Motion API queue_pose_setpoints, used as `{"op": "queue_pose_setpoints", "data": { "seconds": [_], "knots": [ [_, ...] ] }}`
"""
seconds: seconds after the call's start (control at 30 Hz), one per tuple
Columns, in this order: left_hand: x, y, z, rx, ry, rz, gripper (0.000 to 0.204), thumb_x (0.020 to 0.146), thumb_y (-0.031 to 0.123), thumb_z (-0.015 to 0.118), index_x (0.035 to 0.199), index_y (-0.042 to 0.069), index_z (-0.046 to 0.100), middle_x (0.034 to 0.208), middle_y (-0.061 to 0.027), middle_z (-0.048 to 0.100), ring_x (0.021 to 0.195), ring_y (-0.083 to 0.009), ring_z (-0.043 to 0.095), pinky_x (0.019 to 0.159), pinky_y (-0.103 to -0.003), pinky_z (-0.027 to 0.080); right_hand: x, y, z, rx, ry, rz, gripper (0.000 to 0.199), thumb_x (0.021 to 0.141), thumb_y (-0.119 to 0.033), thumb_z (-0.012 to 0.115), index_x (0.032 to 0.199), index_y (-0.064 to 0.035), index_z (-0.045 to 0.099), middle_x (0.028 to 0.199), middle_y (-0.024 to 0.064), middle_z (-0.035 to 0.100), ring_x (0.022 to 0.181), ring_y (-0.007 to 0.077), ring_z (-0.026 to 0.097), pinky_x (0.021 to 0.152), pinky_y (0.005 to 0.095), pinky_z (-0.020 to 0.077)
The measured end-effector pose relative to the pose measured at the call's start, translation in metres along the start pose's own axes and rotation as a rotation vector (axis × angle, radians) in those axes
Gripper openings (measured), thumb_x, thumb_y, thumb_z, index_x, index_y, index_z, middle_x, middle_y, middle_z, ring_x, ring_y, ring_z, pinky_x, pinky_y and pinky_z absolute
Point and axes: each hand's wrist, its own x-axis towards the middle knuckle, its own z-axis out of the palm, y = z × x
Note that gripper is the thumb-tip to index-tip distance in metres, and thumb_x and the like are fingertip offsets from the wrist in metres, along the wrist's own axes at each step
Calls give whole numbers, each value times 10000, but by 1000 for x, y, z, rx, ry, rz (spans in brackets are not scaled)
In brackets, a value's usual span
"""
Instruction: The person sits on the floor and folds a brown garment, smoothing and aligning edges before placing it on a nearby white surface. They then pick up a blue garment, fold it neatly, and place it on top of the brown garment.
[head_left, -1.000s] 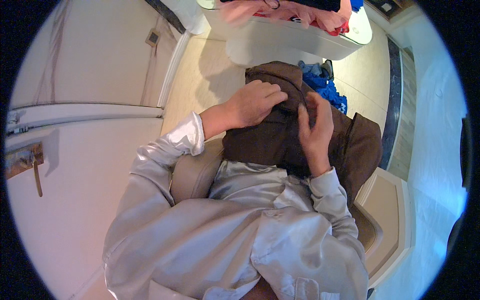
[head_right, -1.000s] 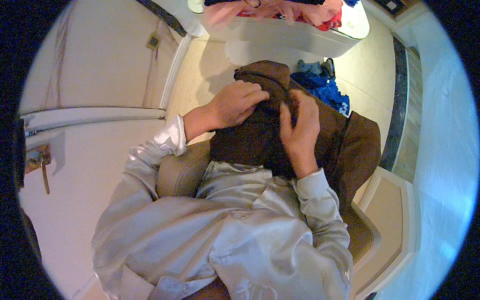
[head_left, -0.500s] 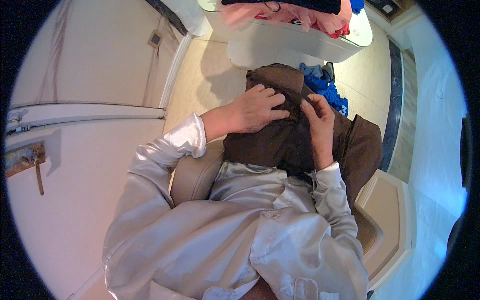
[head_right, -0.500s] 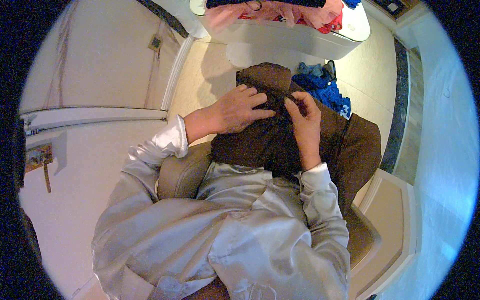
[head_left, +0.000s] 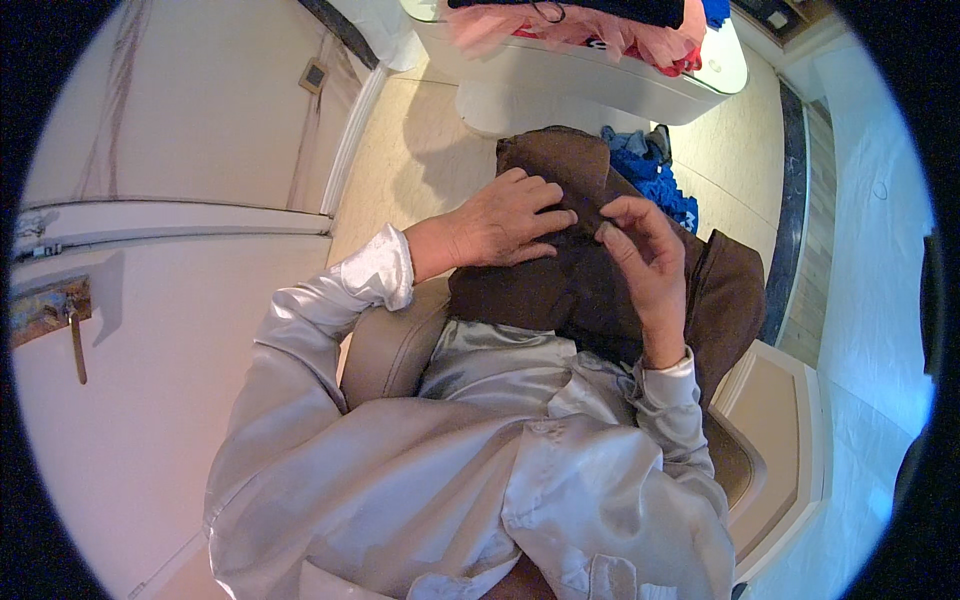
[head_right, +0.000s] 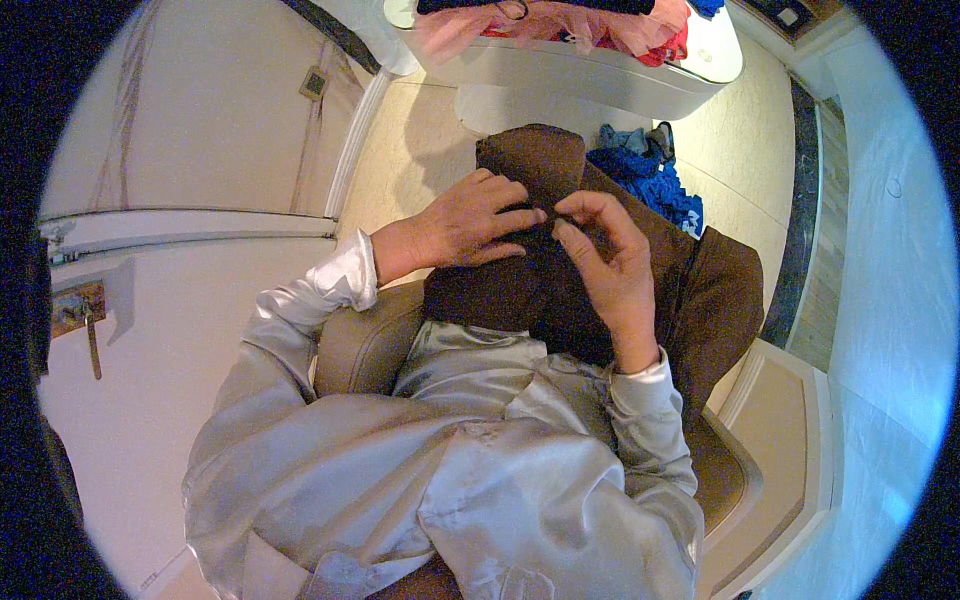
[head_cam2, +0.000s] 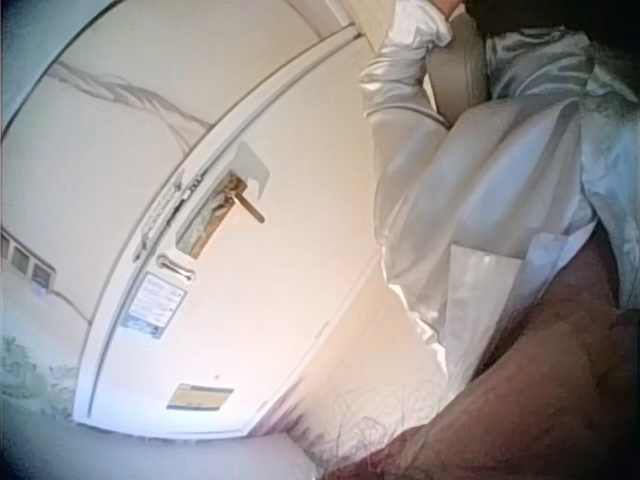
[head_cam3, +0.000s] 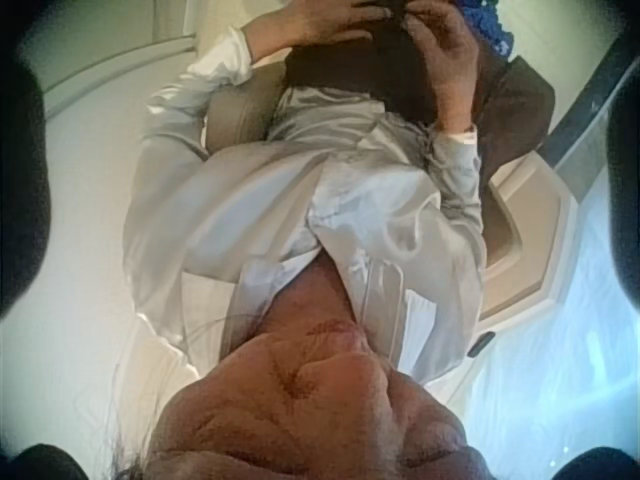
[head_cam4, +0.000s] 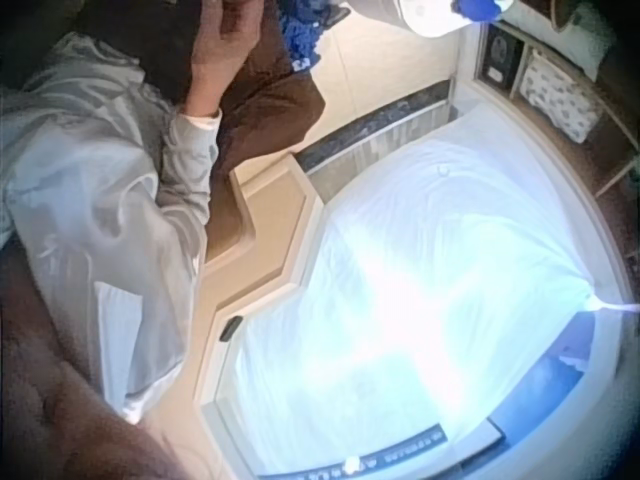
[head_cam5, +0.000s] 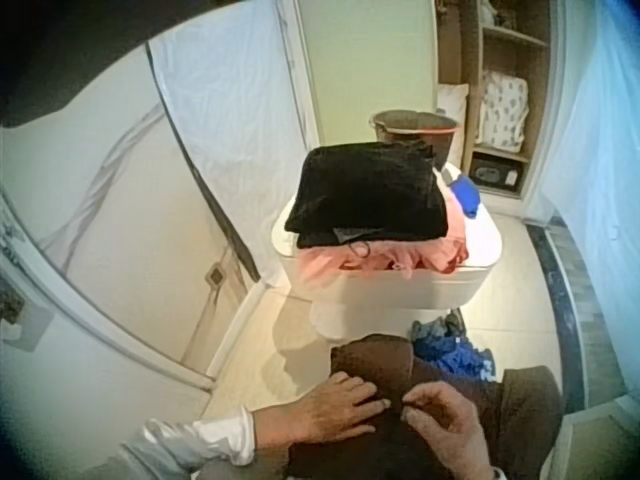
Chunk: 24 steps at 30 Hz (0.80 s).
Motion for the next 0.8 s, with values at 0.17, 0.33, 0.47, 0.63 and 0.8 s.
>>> {"op": "queue_pose_setpoints", "data": {
  "seconds": [0.17,0.33,0.47,0.63,0.8],
  "knots": [
    [-11,-6,-7,-168,151,-61,431,756,258,779,1122,85,629,1011,-135,594,905,-354,600,761,-440,491,-23,15,11,-446,-111,-295,169,851,-52,655,1015,-92,664,936,65,689,845,281,614,778,385,459],
    [-16,-3,-9,-133,239,-212,295,776,225,753,992,83,611,1048,-126,588,941,-351,584,825,-440,481,-41,25,29,-783,-257,-415,320,779,-33,635,1096,-78,650,866,89,668,849,279,594,784,398,453],
    [-3,-1,-25,38,297,-116,260,801,241,752,941,88,594,1106,-136,573,1036,-361,560,942,-471,441,-37,21,32,-735,-276,-511,383,751,-50,622,1133,-59,635,848,92,662,838,283,583,790,400,451],
    [-19,-10,-20,-131,153,-231,229,812,241,746,887,70,613,1112,-131,571,1051,-354,548,964,-471,411,-40,14,28,-760,-230,-458,342,785,3,666,1122,-47,636,905,115,665,853,303,596,762,405,478],
    [-39,-13,-24,-230,148,-310,243,830,228,727,745,38,603,866,-110,605,887,-327,586,857,-433,437,-42,20,20,-742,-92,-373,339,779,37,686,1106,-35,637,921,135,663,854,326,605,768,412,500]
  ]
}}
